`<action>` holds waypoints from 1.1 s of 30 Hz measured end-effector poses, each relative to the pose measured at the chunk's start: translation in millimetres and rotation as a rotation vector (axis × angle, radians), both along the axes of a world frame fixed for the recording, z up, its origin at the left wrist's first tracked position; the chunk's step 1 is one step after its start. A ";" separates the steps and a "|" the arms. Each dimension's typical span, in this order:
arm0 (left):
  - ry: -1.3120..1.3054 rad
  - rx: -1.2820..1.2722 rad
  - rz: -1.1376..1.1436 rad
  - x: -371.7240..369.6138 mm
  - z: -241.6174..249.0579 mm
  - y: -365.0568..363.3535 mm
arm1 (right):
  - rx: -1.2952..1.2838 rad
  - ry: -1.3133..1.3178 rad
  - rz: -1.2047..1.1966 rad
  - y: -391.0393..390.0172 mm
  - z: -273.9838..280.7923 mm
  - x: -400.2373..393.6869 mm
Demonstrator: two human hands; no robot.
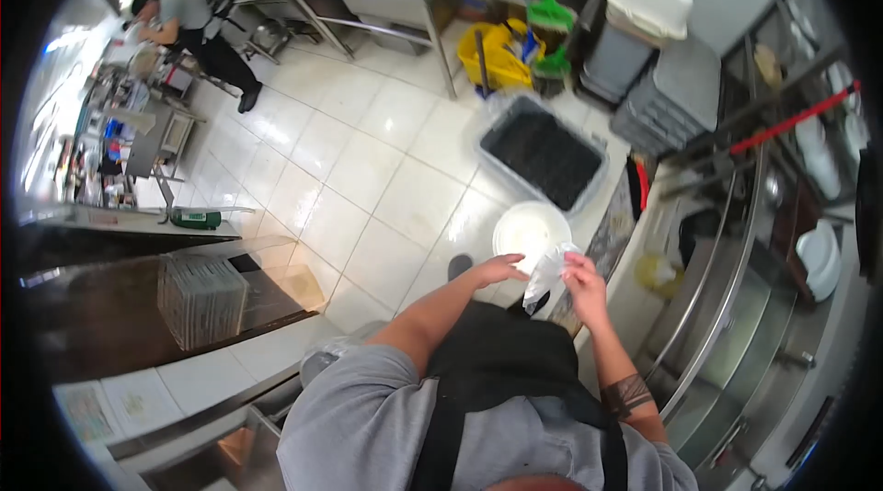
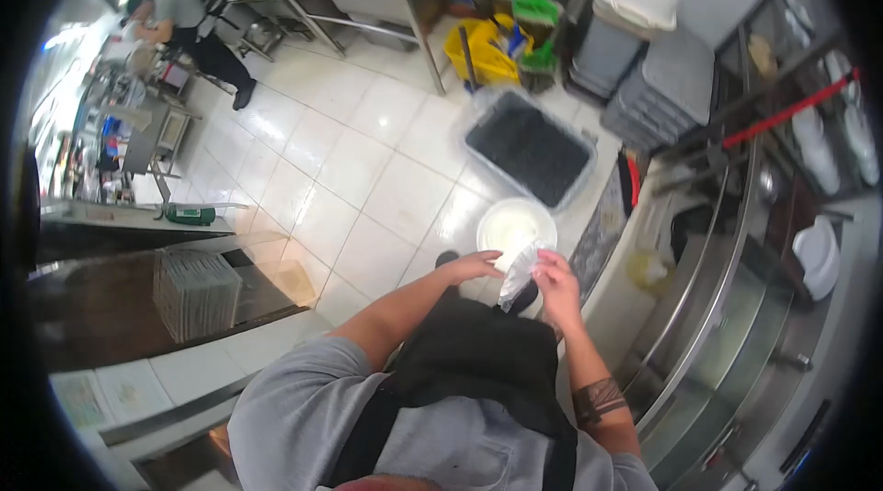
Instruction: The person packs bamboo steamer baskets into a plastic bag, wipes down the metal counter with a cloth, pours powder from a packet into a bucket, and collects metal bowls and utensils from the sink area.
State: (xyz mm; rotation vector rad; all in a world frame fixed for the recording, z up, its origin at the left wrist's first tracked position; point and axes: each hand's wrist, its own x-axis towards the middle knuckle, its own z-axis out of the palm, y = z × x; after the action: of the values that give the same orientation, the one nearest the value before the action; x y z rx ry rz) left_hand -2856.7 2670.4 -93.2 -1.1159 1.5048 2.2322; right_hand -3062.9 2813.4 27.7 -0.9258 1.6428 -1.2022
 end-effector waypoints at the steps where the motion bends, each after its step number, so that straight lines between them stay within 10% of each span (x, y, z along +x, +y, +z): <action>1: -0.054 -0.200 -0.058 14.3 -3.4 -4.2 | -0.066 0.057 0.029 -3.4 4.3 2.0; 5: -0.276 -0.805 -0.314 78.3 -43.1 -25.5 | -0.181 0.187 0.049 -31.2 28.3 3.8; 14: -0.365 -0.786 -0.534 258.5 -85.9 -39.9 | -0.192 0.286 -0.114 -84.8 49.4 53.1; 15: -0.266 -0.690 -0.589 276.1 -69.1 -43.9 | -0.208 0.271 -0.105 -90.6 48.0 65.2; 17: -0.332 -0.233 0.098 295.2 -87.6 -43.0 | -0.221 0.376 -0.072 -102.3 58.6 89.9; 20: 0.051 -0.103 0.248 278.6 -102.4 -65.2 | -0.269 0.366 -0.001 -114.5 67.9 122.9; 27: 0.221 0.435 0.273 143.9 92.5 -90.4 | -0.125 0.328 -0.038 -92.1 86.5 174.5; 33: 0.225 0.660 0.160 117.7 32.4 -58.3 | 0.030 -0.235 -0.446 -37.9 38.1 157.8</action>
State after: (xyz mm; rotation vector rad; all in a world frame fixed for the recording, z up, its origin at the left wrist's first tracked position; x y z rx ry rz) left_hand -2739.0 2612.2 -60.8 -0.8103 0.6384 2.7264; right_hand -2905.1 2775.5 65.7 -0.3851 1.7161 -1.5136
